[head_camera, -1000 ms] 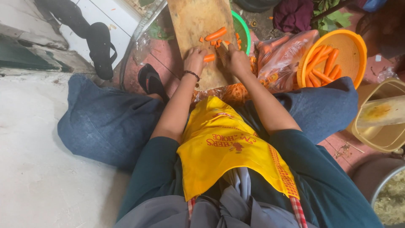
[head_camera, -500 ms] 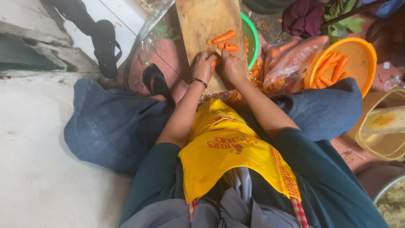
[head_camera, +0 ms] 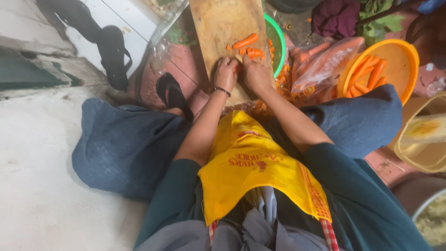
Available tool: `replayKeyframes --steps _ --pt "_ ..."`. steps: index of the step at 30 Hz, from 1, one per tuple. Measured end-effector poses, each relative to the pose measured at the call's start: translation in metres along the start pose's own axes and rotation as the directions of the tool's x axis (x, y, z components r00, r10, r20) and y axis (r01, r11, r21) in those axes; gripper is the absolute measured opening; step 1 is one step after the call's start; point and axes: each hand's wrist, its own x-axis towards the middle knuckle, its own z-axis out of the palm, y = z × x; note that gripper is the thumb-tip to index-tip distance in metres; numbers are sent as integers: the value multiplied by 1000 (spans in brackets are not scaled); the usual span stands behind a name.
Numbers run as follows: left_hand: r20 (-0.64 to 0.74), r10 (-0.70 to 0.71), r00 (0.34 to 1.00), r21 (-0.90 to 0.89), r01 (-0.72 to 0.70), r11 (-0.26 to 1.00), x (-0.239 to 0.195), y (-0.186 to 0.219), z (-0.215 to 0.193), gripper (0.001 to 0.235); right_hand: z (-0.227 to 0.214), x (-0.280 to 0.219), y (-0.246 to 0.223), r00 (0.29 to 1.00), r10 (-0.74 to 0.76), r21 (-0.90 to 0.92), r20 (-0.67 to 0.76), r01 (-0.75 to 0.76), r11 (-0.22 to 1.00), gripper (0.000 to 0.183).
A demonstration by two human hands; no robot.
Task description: Peeling and dicing carrots on a wooden cutting board while sitting on the floor.
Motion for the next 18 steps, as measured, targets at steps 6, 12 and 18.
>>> replayKeyframes --steps 6,12,18 --pt "-86 39 996 -136 -51 989 5 -3 -2 29 -20 1 -5 1000 3 50 1 -3 999 21" --pt "-99 48 994 -135 -61 989 10 -11 8 24 4 0 0 997 -59 -20 -46 58 998 23" --pt "-94 60 994 -143 -73 987 12 0 -6 22 3 -2 -5 996 -66 10 -55 67 998 24"
